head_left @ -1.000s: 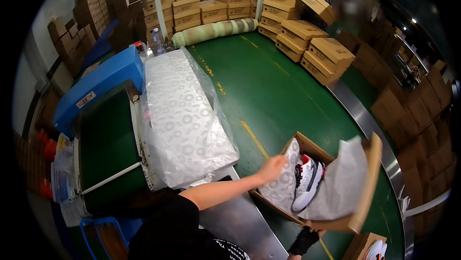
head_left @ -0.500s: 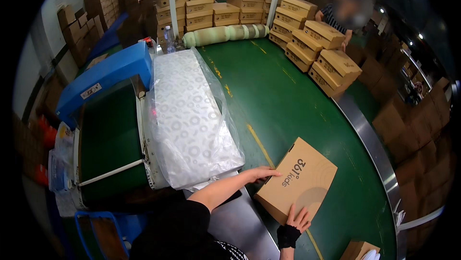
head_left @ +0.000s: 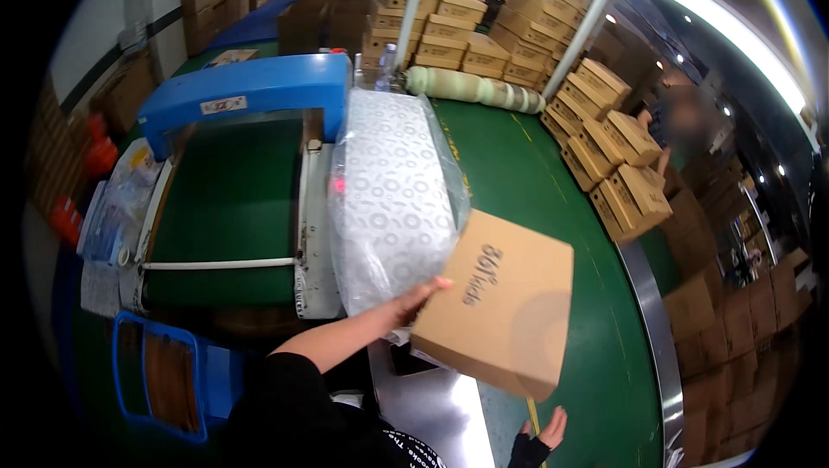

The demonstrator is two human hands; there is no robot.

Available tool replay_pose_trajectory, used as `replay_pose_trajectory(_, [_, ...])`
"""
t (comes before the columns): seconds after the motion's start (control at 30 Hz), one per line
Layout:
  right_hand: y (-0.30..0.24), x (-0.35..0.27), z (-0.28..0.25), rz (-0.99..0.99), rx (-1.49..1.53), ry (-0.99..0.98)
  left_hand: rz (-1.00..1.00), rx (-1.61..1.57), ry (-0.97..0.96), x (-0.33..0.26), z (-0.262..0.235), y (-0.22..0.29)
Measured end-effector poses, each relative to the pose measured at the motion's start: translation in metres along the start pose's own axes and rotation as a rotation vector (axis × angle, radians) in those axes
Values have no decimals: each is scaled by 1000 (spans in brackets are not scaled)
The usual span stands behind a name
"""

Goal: The person packages shoes by placing them into cardboard boxes lined with tissue paper, closing the boxes, and moving them to a conveyor belt.

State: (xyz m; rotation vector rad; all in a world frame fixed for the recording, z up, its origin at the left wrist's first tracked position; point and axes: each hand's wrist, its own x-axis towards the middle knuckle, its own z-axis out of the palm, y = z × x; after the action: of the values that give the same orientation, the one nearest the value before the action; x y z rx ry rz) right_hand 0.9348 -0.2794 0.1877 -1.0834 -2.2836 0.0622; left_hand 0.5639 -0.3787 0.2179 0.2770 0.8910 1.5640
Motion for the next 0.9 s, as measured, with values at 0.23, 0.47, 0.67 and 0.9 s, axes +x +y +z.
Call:
replay_pose_trajectory(0.23, [31,-102,53,358,-238,-588,586,-214,300,-104,-111,66])
replay_pose_trajectory(0.47, [14,-104,68,468,-191,-495,531,-537,1033,-141,-216,63])
replay_pose_trajectory(0.67, [7,-113,71,533,-161,-447,478,-186,848,-81,-181,42])
replay_pose_trajectory(0.9, [7,-153,59,666,-115,-297,358,471,200,19,-23,-63])
